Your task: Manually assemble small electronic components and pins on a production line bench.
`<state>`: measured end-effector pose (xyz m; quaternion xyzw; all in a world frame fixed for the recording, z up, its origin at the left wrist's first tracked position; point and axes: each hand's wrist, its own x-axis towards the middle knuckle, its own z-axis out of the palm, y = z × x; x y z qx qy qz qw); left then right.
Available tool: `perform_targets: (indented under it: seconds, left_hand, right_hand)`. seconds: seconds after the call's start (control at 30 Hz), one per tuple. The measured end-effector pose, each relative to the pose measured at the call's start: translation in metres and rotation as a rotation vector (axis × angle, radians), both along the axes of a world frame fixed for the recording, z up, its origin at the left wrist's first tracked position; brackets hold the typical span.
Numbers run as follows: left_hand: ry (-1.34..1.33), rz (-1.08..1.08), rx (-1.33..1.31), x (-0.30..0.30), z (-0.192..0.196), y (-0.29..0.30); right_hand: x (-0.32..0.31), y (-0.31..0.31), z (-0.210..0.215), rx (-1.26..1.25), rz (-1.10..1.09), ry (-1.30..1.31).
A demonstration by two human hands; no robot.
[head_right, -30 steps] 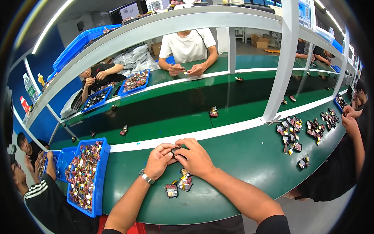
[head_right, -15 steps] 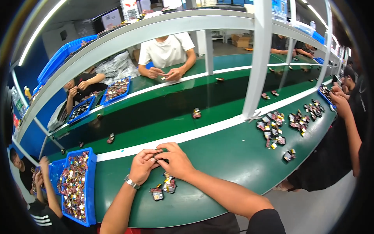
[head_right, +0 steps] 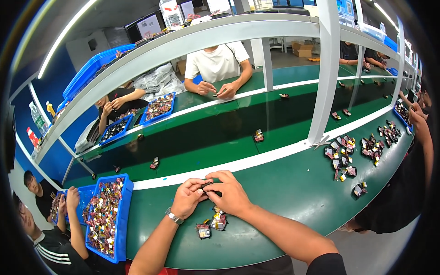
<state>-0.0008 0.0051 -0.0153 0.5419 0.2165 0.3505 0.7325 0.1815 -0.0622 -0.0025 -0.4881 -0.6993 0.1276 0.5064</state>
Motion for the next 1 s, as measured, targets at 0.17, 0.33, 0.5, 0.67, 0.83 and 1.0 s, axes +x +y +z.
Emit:
perform_targets:
  seconds: [0.17,0.33,0.5,0.67,0.83,1.0]
  left_hand:
    - [0.0,-0.004,-0.004,0.0,0.001,0.001]
    - [-0.005,-0.013,0.002,0.001,0.0,0.001]
    - [0.02,-0.021,-0.015,-0.002,-0.002,0.001]
    - [-0.041,-0.006,-0.024,-0.003,-0.004,0.001]
    - [-0.169,-0.021,-0.05,-0.005,-0.011,0.001]
    - [-0.16,-0.033,-0.049,-0.001,-0.007,0.001]
  right_hand:
    - [0.002,0.002,0.001,-0.025,0.025,0.041]
    - [0.002,0.003,-0.004,-0.025,0.016,0.056]
    - [0.001,-0.001,0.001,-0.056,0.053,0.071]
    - [-0.001,-0.003,0.008,0.065,0.058,0.0]
    - [-0.006,-0.011,0.013,0.172,-0.027,-0.075]
    - [-0.003,-0.008,0.011,0.18,-0.02,-0.041]
